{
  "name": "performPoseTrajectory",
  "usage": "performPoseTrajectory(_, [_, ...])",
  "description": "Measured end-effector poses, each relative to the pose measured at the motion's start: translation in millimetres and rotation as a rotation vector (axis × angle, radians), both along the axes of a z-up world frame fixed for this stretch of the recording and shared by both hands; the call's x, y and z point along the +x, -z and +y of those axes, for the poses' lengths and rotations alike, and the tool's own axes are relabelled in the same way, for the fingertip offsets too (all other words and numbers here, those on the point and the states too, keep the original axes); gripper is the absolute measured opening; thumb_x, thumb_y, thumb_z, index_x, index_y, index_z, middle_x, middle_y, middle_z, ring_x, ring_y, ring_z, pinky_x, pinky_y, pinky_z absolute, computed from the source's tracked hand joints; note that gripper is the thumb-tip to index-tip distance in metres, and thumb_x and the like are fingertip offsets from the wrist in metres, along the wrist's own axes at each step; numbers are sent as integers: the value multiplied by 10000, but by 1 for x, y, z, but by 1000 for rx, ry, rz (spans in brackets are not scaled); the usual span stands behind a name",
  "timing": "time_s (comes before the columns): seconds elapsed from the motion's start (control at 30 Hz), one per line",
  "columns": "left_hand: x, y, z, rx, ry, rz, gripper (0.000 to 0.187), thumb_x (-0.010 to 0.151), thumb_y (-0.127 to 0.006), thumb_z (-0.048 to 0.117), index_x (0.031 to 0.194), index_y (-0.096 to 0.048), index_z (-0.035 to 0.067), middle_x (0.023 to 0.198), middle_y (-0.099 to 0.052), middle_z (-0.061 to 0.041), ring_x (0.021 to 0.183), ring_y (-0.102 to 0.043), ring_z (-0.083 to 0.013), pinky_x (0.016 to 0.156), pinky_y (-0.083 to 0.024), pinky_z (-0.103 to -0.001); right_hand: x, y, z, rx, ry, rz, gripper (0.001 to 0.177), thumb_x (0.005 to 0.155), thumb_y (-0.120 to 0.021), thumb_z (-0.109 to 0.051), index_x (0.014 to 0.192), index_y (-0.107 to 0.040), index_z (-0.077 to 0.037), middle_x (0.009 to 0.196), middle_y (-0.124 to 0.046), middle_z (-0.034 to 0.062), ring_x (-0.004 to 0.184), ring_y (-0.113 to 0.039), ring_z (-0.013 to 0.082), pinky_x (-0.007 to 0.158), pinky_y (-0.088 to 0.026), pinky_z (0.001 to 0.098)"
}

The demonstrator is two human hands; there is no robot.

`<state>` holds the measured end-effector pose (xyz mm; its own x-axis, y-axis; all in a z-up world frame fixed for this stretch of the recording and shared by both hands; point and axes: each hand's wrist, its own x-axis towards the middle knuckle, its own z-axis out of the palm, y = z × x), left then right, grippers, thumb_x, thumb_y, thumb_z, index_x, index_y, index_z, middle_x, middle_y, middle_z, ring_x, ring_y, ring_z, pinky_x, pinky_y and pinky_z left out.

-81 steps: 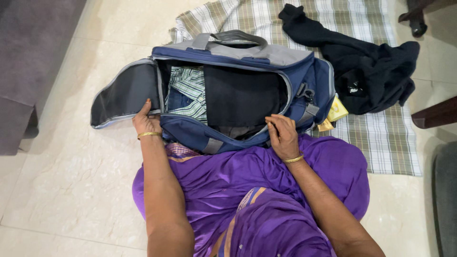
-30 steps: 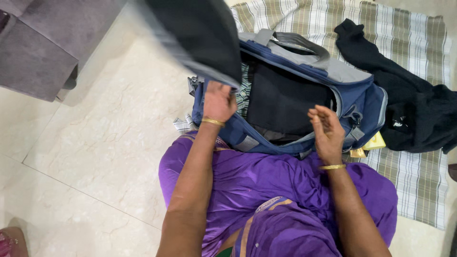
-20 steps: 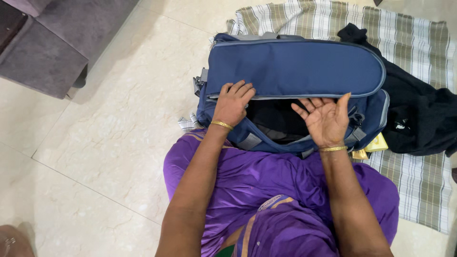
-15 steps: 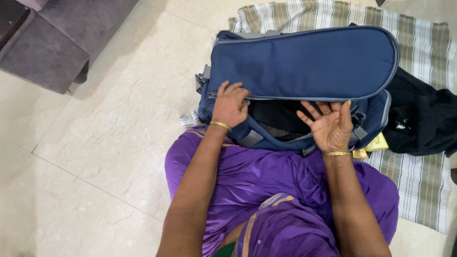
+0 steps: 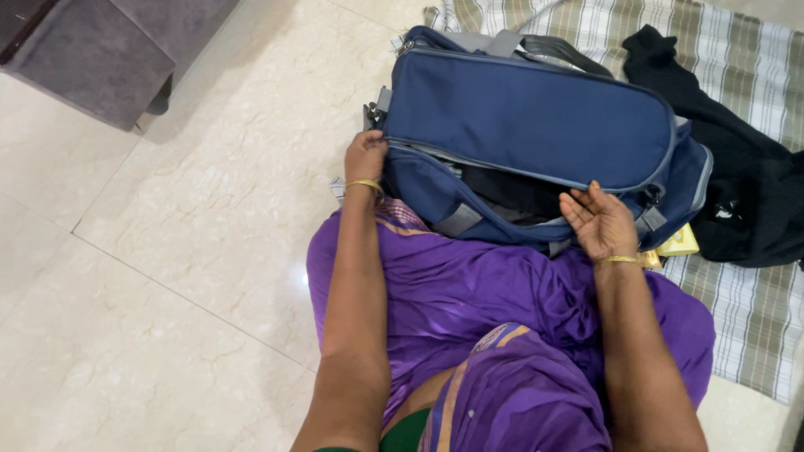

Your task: The person folds several garments and places them into a blue duffel bag. They fold a dark patterned top, a striped shirt, a gray top, and a black top, then place each into the bag and zip it closed.

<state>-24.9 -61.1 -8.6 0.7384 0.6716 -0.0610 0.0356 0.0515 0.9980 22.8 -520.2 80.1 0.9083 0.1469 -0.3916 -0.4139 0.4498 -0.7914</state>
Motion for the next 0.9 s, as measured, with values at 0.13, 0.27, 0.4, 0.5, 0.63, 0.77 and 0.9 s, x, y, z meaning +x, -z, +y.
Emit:
performPoseTrajectory(0.13, [-5,-22,-10,152,-4,230,397,840,-691,111,1232,-660,53,1057,-768,-135,949,-727,-211,838,-537,-300,6,5,-11,-64,-33,32,159,1039,-677,-199,1076,-634,-51,1079,-705,153,982,-739,282,841,-641,357])
performPoseTrajectory(0.27, [-8,-38,-13,157,-15,142,422,825,-660,110,1246,-680,95,1084,-766,-138,972,-746,-228,848,-560,-325,8,17,-21,-11,-60,40,182,1063,-679,-161,1104,-629,9,1084,-711,174,969,-742,264,819,-641,315])
performPoseTrajectory(0.4, [-7,-45,-15,343,-51,167,386,851,-603,102,1218,-724,117,1056,-782,-143,979,-753,-272,874,-568,-355,-3,23,-26,-159,-122,65,179,1036,-645,-202,1101,-654,-36,1001,-738,140,832,-733,207,715,-619,289])
performPoseTrajectory(0.5, [0,-57,-19,435,-100,175,322,886,-630,153,1186,-744,119,1039,-759,-146,968,-732,-324,853,-561,-406,-6,4,-22,-346,-175,81,233,1035,-625,-260,1040,-672,-32,918,-742,123,742,-723,187,653,-596,288])
performPoseTrajectory(0.63, [6,-84,-21,429,-95,201,241,890,-697,232,1071,-752,83,1034,-769,-133,971,-738,-321,879,-568,-422,-13,-39,0,-738,-406,155,397,1021,-621,-357,930,-704,21,827,-740,131,648,-694,197,586,-557,290])
performPoseTrajectory(0.77, [11,-107,-25,510,-136,367,236,861,-742,258,1012,-721,77,1071,-719,-128,1047,-645,-355,921,-521,-459,-17,-86,47,-899,-614,-77,392,993,-654,-350,897,-730,23,789,-740,122,603,-666,173,546,-522,292])
performPoseTrajectory(0.9, [25,-115,-25,573,-242,302,340,798,-749,235,1091,-669,83,1116,-639,-138,1099,-556,-375,901,-483,-498,9,-122,129,-892,-649,-512,281,976,-672,-309,957,-732,-35,775,-715,45,631,-648,94,577,-527,249])
